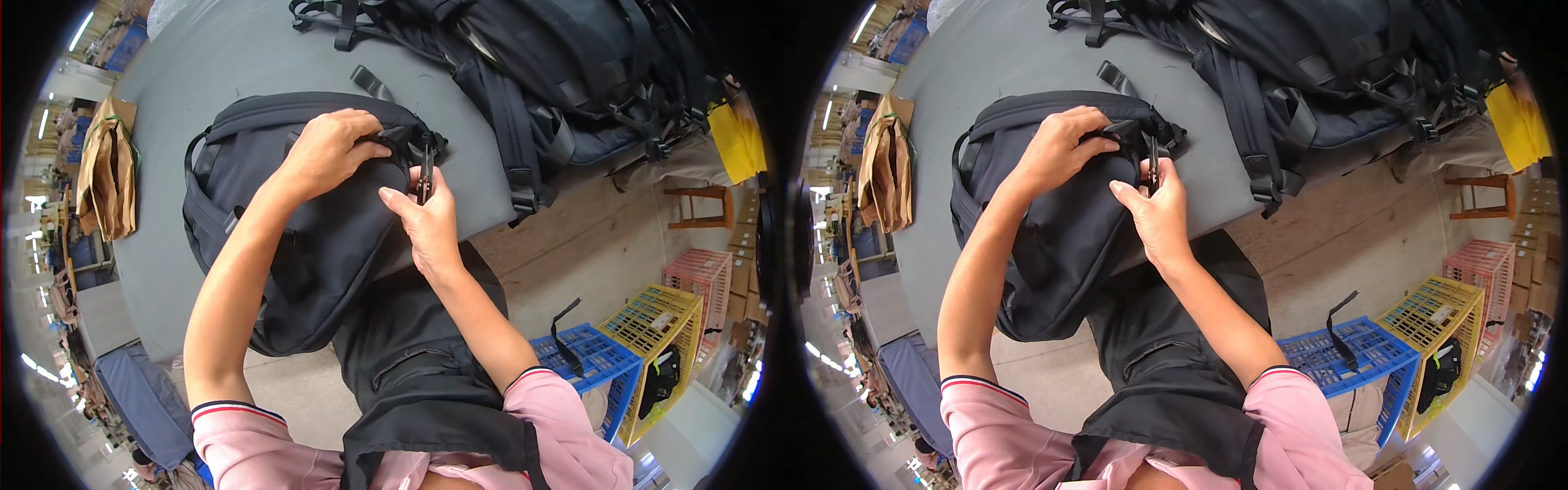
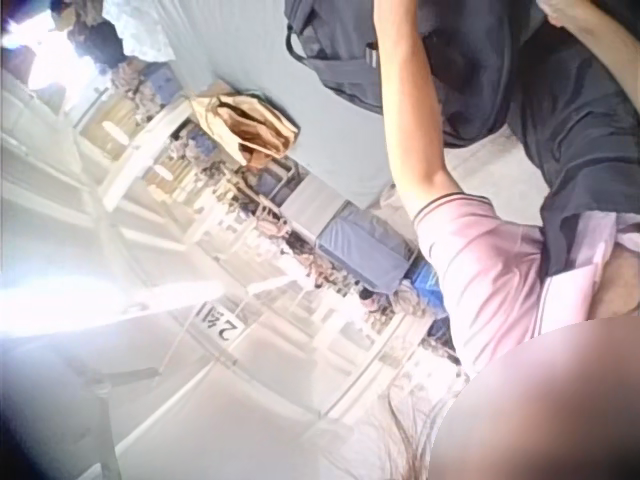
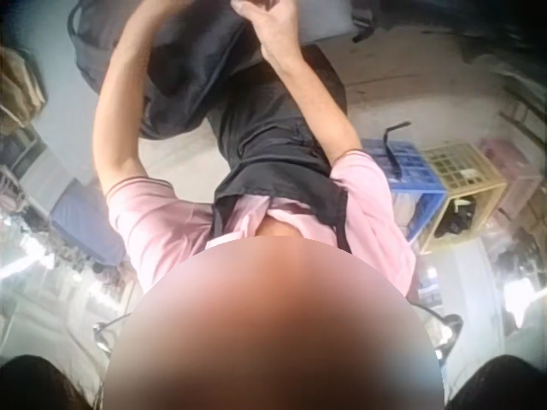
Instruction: Inspecting and trimming loose threads from black backpacks using small snips.
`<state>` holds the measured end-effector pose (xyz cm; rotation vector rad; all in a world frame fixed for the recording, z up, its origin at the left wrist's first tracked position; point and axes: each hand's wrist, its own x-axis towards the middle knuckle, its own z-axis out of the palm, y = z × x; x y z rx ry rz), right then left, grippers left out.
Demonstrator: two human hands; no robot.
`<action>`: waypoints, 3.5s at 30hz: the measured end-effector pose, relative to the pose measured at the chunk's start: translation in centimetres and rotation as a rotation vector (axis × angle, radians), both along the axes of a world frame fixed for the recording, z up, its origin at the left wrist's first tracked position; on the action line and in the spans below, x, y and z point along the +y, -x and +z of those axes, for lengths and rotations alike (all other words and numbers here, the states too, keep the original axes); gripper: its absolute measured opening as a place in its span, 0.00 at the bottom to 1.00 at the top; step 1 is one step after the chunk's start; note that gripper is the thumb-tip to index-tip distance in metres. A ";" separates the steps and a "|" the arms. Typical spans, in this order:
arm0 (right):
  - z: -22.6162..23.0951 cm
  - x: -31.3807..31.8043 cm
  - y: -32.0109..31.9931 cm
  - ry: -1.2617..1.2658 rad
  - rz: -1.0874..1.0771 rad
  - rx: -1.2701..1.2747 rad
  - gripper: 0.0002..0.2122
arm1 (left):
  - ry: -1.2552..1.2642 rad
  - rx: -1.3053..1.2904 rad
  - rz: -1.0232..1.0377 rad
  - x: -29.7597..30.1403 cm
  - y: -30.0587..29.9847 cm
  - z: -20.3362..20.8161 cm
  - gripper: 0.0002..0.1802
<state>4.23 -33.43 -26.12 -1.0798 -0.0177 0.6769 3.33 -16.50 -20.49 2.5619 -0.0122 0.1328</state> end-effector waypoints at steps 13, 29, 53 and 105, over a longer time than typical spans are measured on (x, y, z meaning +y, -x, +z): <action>-0.6 -3.1 3.1 -0.035 0.115 -0.196 0.12 | 0.692 0.303 0.374 -3.9 3.6 -1.1 0.13; 2.8 -9.7 -0.7 0.464 0.297 -1.009 0.14 | 0.312 0.321 0.306 -6.2 4.9 -0.4 0.15; 4.0 -9.0 -1.2 0.565 0.383 -1.332 0.12 | 0.309 0.262 0.317 -6.6 5.2 -1.0 0.16; 3.3 -9.0 -0.3 0.632 0.402 -1.334 0.13 | 0.319 0.274 0.334 -6.7 5.1 -1.5 0.15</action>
